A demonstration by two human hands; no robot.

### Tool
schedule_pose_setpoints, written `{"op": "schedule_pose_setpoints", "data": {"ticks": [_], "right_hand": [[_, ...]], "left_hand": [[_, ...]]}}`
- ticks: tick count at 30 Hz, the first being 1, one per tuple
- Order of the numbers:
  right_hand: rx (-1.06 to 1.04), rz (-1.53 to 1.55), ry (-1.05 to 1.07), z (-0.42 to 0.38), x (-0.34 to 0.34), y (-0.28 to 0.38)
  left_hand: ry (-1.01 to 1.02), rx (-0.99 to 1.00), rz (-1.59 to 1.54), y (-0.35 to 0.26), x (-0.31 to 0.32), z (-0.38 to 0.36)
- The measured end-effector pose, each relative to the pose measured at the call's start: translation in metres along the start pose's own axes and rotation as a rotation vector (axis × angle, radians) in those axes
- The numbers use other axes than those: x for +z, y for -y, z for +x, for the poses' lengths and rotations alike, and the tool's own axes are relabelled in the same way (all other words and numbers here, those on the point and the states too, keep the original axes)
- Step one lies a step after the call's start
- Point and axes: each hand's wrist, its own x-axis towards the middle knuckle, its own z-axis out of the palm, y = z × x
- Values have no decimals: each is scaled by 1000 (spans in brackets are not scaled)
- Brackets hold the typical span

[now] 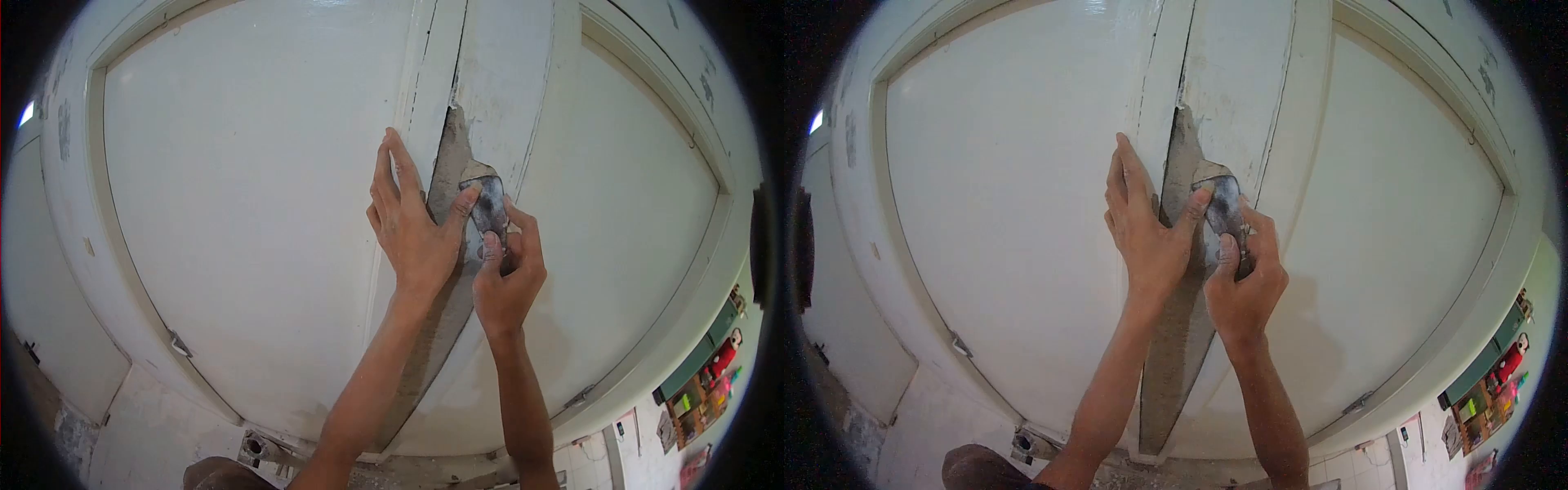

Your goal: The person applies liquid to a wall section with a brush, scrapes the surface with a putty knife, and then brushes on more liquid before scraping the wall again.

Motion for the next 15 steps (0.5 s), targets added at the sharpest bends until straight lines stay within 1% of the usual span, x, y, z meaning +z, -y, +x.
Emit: {"op": "schedule_pose_setpoints", "data": {"ticks": [1,3,7,9,10,11,13,15], "right_hand": [[4,2,-2,0,1,-2],[-126,-16,-63,1,5,-8],[-128,-11,-92,2,7,-17],[-223,-33,-106,4,5,-21],[-221,-33,-106,6,3,-21],[-211,-36,-84,0,14,-21],[-202,-38,-66,1,9,-16],[-86,2,-38,0,6,-8]], "left_hand": [[5,-12,6,0,0,0],[2,-8,15,0,1,0],[-7,-1,22,0,4,-1],[-25,15,39,-3,6,-1],[-46,33,54,-4,6,-1],[-45,26,53,10,1,0],[-48,21,62,8,2,0],[-49,23,53,5,2,-1]]}}
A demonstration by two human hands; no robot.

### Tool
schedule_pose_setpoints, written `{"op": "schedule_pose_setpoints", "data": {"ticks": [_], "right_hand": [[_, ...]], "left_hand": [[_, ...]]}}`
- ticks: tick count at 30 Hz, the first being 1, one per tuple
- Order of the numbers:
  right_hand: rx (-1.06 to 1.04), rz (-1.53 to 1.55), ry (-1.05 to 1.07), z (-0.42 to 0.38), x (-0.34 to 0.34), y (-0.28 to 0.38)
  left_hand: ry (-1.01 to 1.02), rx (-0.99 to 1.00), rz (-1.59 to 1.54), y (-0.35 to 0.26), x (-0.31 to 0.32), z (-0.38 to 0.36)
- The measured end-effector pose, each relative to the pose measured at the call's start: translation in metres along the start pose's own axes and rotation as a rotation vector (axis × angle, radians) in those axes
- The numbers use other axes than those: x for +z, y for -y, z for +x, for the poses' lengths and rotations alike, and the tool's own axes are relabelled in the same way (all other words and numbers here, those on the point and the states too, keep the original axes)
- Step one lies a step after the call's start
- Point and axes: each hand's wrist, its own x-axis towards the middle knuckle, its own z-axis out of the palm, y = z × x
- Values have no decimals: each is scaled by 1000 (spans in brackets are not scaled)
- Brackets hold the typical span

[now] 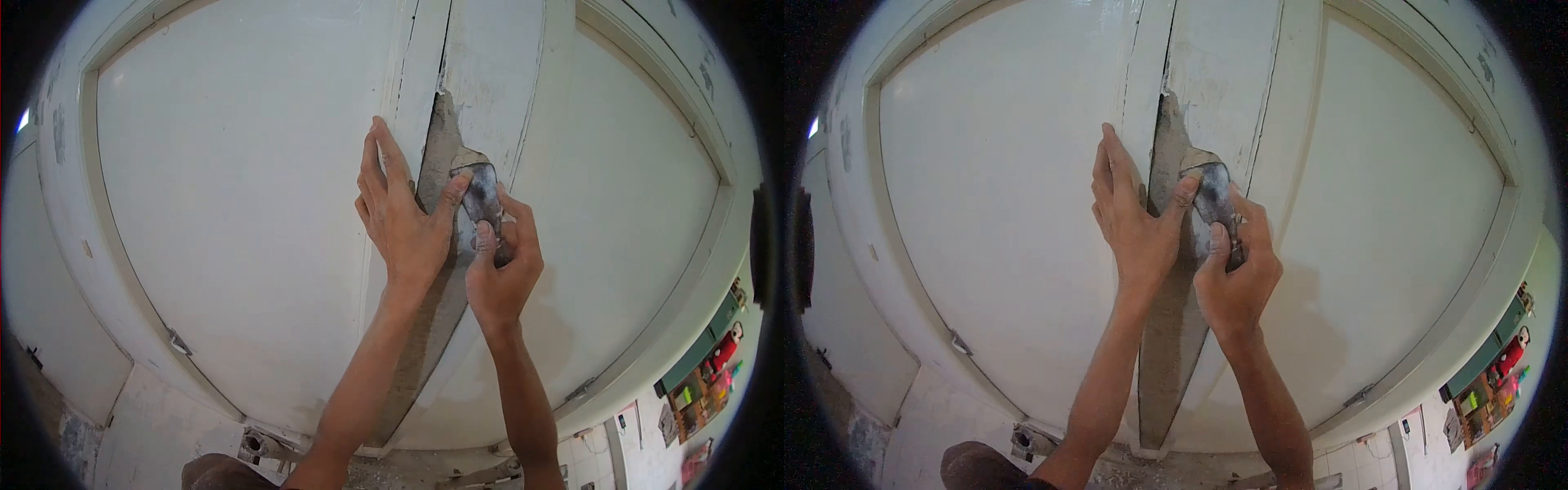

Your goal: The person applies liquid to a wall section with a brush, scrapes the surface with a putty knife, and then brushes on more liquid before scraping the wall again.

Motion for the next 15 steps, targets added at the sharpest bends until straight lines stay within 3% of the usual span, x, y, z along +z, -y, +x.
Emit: {"op": "schedule_pose_setpoints", "data": {"ticks": [7,13,15], "right_hand": [[169,116,73,6,-7,5],[-40,7,-14,7,-3,-5],[-273,10,-71,12,0,-16]], "left_hand": [[-4,-14,-20,-7,0,0],[22,-47,-101,-4,-1,2],[13,-64,-105,-9,-2,2]]}}
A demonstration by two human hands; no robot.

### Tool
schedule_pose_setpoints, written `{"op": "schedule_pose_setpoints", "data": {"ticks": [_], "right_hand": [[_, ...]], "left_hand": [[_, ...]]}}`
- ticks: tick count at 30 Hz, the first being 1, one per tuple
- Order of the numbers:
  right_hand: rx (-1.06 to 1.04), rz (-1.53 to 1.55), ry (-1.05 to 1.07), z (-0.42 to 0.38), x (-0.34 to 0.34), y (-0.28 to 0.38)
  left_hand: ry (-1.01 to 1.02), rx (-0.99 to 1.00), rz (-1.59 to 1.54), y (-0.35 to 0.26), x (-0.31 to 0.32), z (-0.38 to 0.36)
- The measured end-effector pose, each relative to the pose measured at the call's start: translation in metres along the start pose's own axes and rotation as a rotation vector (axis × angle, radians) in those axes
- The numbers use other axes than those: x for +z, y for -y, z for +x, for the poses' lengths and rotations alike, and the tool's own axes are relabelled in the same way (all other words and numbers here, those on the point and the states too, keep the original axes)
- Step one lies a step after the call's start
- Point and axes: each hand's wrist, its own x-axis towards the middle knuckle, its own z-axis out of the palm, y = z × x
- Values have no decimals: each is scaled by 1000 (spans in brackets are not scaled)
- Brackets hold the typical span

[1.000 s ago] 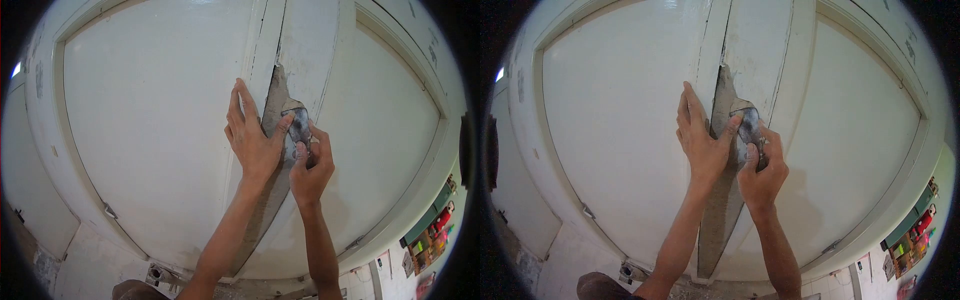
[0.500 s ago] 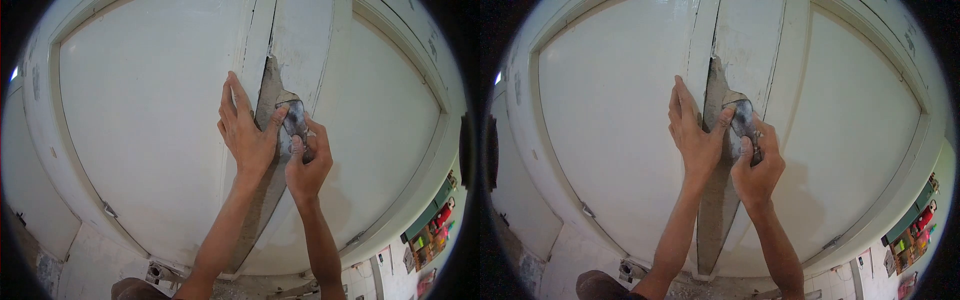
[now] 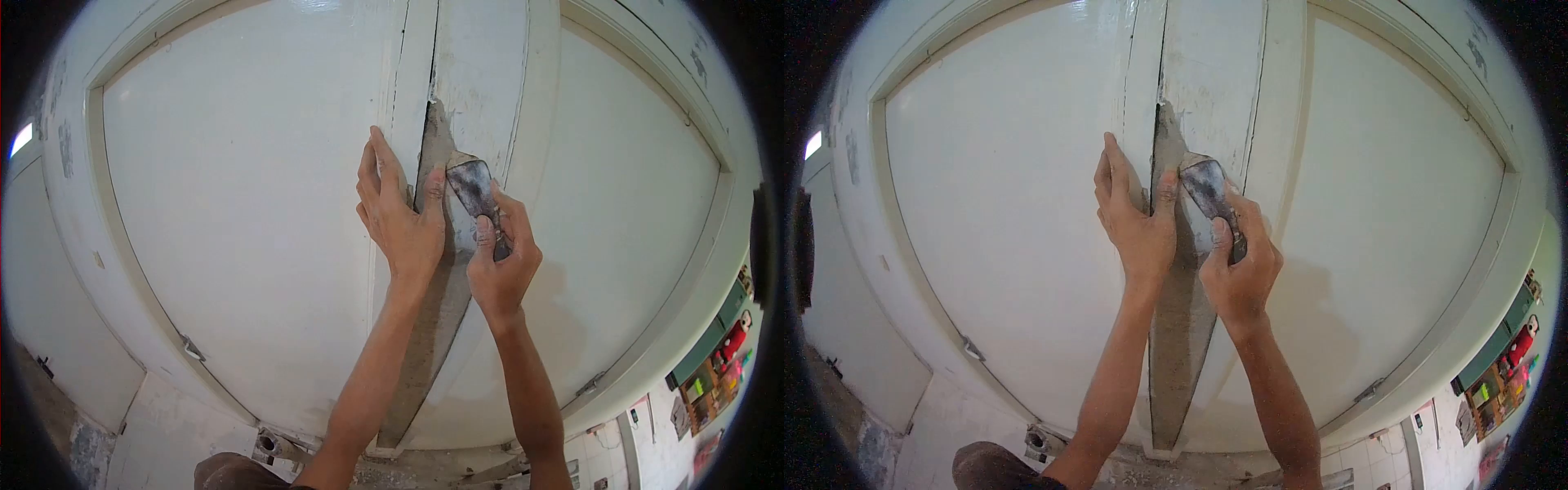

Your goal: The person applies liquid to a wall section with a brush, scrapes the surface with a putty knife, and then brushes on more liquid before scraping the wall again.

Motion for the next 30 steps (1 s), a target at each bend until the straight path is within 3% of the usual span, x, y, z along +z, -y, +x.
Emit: {"op": "schedule_pose_setpoints", "data": {"ticks": [3,6,18,28,30], "right_hand": [[182,45,87,3,-9,10],[101,114,140,7,-8,9],[115,-62,90,5,-20,9],[36,-111,89,6,-20,14],[88,-112,260,-5,-16,15]], "left_hand": [[-24,-5,-23,-3,0,0],[-32,5,-90,-1,-1,1],[64,65,-131,7,-8,2],[-33,28,-69,-4,2,0],[-59,33,-78,-5,3,1]]}}
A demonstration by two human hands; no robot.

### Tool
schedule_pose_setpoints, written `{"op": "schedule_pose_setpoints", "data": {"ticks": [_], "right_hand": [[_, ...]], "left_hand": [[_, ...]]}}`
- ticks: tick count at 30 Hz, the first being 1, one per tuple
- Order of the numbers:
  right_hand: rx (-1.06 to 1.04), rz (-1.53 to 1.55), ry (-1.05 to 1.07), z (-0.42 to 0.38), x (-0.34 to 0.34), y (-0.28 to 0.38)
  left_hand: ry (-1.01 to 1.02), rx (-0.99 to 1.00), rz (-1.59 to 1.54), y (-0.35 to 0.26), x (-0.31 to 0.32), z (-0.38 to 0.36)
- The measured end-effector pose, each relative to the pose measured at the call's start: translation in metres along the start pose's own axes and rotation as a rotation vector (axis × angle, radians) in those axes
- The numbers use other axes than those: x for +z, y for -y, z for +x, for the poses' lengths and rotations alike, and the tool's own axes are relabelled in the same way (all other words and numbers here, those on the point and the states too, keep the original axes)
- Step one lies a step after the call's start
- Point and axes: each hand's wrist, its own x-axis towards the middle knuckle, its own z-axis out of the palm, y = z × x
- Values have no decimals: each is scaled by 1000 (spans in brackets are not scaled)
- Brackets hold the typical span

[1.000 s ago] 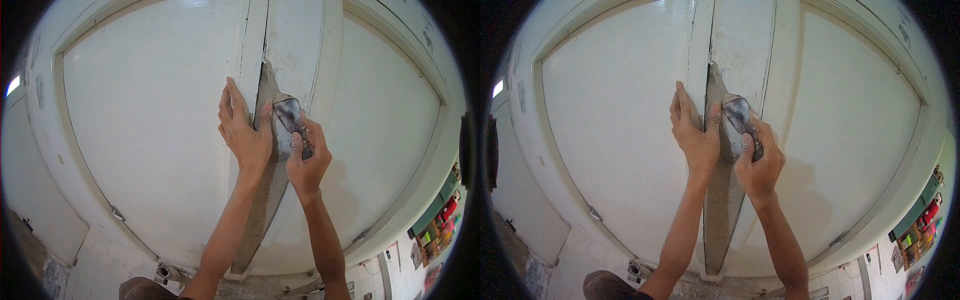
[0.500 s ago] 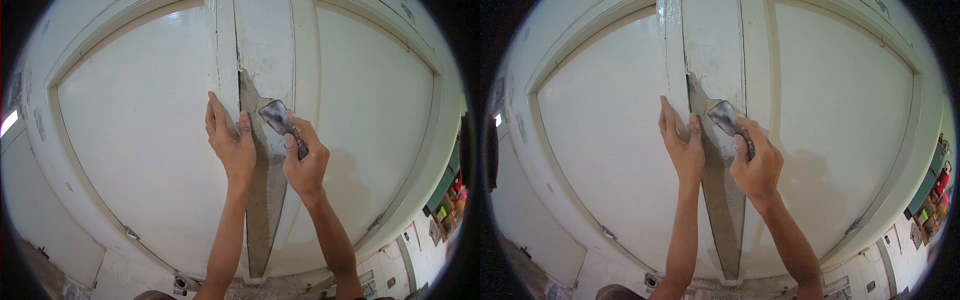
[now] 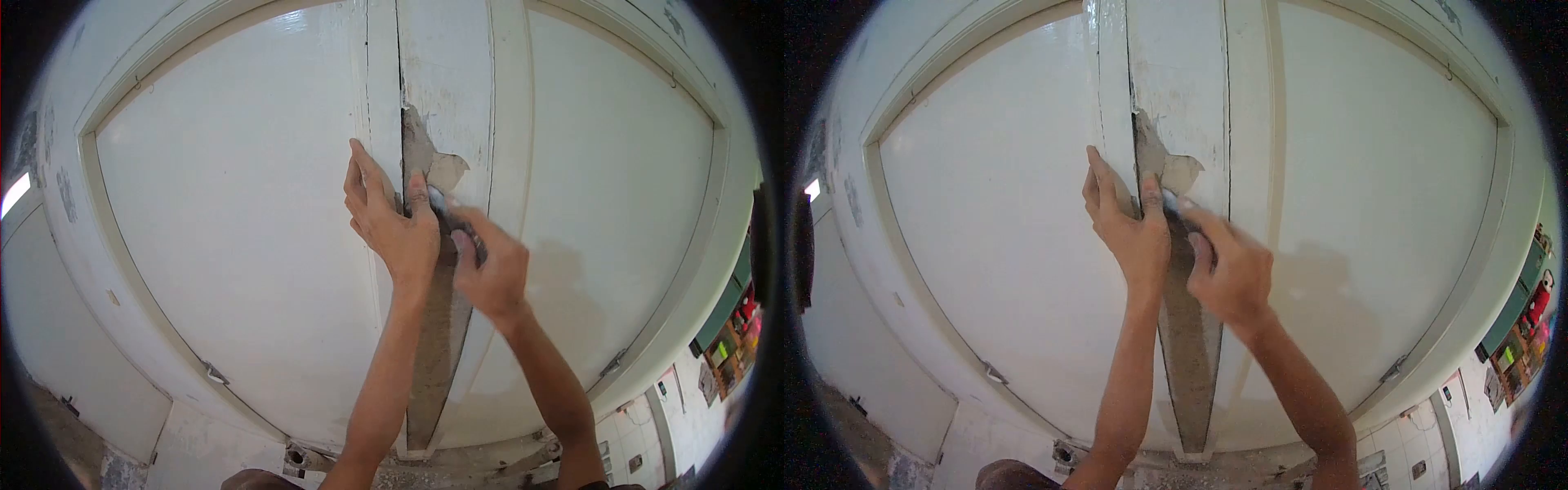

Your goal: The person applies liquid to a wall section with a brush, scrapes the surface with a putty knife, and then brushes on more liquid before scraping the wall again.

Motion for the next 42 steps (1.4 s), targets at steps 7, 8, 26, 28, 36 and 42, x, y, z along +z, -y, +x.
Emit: {"op": "schedule_pose_setpoints", "data": {"ticks": [7,8,26,28,36,42], "right_hand": [[20,80,-83,-7,2,-9],[50,45,-112,-1,-4,-8],[-98,-116,-58,17,-27,-5],[-110,-48,-92,17,-26,-11],[-78,-92,-42,20,-27,-5],[-74,6,-62,23,-19,-14]], "left_hand": [[85,-1,-93,11,-12,2],[130,-25,-156,12,-14,4],[88,-8,46,4,-7,-4],[91,-4,44,5,-7,-4],[41,37,87,7,-3,-5],[23,60,120,7,0,-5]]}}
